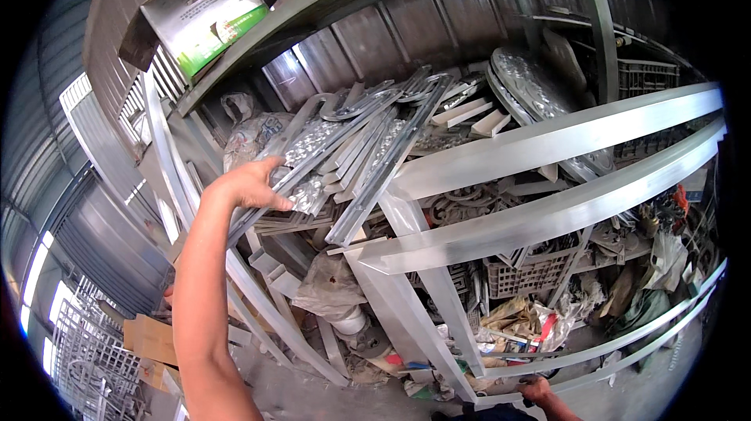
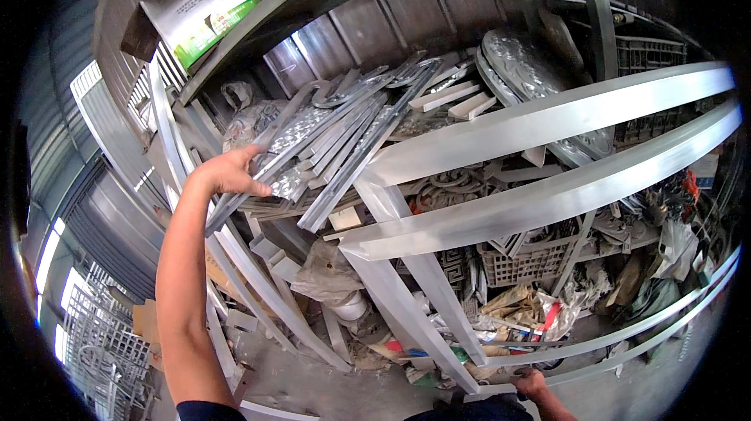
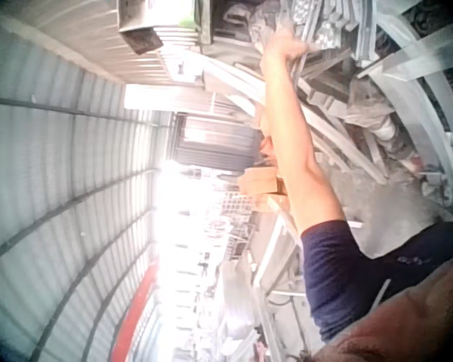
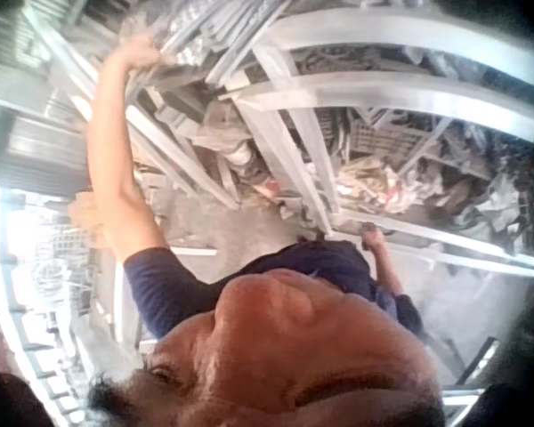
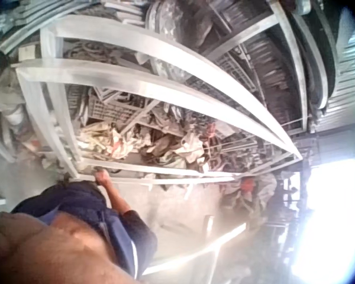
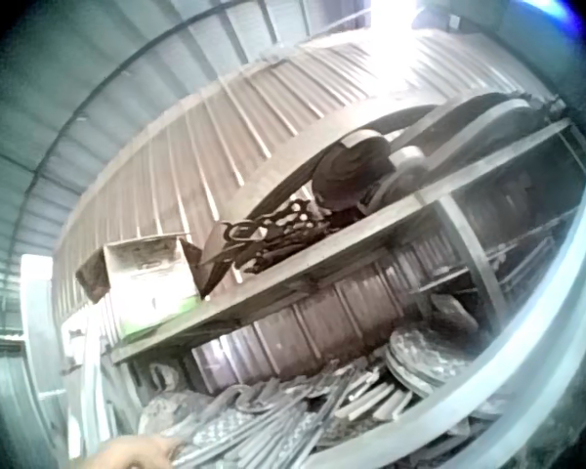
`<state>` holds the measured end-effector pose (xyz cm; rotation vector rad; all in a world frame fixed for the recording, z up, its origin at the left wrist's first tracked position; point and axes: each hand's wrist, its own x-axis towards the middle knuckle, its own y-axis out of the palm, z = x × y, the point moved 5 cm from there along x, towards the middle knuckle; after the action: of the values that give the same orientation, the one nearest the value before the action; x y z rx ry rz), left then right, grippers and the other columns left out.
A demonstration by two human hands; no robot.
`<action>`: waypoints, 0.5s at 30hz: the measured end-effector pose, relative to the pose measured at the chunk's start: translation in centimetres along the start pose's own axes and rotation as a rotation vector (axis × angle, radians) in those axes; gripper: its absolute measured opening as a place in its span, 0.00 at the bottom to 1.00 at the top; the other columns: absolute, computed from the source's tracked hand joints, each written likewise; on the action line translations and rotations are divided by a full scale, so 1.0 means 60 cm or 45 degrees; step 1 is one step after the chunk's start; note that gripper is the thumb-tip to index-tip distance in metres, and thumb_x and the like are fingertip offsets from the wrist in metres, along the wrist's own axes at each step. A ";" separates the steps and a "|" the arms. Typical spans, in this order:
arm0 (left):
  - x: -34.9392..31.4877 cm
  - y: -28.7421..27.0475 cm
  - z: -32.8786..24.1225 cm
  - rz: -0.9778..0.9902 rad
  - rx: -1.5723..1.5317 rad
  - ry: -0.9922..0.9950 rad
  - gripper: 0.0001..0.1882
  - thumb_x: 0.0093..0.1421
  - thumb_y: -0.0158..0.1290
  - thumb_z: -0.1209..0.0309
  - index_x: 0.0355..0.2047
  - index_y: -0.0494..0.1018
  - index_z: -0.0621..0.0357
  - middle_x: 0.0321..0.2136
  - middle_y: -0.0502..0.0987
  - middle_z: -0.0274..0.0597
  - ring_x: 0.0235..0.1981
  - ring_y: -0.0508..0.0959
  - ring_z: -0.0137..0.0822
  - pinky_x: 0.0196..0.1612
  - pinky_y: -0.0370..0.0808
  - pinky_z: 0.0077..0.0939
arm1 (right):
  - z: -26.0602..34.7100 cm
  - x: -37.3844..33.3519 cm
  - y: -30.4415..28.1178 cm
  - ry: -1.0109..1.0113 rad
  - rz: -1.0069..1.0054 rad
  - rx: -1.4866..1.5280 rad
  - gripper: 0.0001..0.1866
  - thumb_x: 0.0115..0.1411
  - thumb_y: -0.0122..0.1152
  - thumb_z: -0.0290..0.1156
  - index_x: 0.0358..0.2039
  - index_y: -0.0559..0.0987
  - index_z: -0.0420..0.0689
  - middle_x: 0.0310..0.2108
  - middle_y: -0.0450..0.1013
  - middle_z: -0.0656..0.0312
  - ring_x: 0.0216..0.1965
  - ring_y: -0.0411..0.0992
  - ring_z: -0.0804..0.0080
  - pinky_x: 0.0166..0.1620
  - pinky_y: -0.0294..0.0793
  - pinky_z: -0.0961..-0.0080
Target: The person sorts through a pile of metal profiles and decorative pieces in a cluttered storage area. They repeatedly pick up items, measure them with a tape measure, and place them on the floor or back into the pile.
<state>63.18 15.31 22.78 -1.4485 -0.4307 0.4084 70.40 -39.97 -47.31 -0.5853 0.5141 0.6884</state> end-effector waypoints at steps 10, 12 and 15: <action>0.081 -0.025 -0.054 -0.400 0.083 0.070 0.22 0.52 0.60 0.62 0.44 0.75 0.64 0.37 0.80 0.58 0.41 0.80 0.53 0.44 0.75 0.40 | -0.047 -0.011 -0.020 -0.142 -0.231 0.067 0.17 0.52 0.64 0.38 0.39 0.83 0.39 0.23 0.77 0.60 0.24 0.74 0.74 0.30 0.75 0.74; 0.116 -0.017 -0.088 -0.382 0.078 0.110 0.20 0.55 0.56 0.62 0.40 0.76 0.67 0.40 0.78 0.64 0.45 0.78 0.58 0.48 0.74 0.43 | -0.002 -0.066 -0.035 -0.060 -0.198 -0.018 0.18 0.52 0.65 0.37 0.41 0.82 0.40 0.24 0.78 0.59 0.24 0.75 0.72 0.30 0.76 0.74; 0.193 0.015 -0.096 -0.390 -0.094 0.058 0.26 0.57 0.56 0.54 0.42 0.76 0.69 0.41 0.78 0.65 0.46 0.78 0.56 0.50 0.73 0.43 | -0.011 -0.088 -0.034 0.129 -0.178 0.103 0.21 0.51 0.66 0.36 0.43 0.81 0.38 0.25 0.78 0.58 0.24 0.76 0.71 0.29 0.77 0.73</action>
<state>76.06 16.40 21.84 -1.4321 -0.6257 0.1142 68.21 -43.97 -43.89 -0.5768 0.5870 0.5050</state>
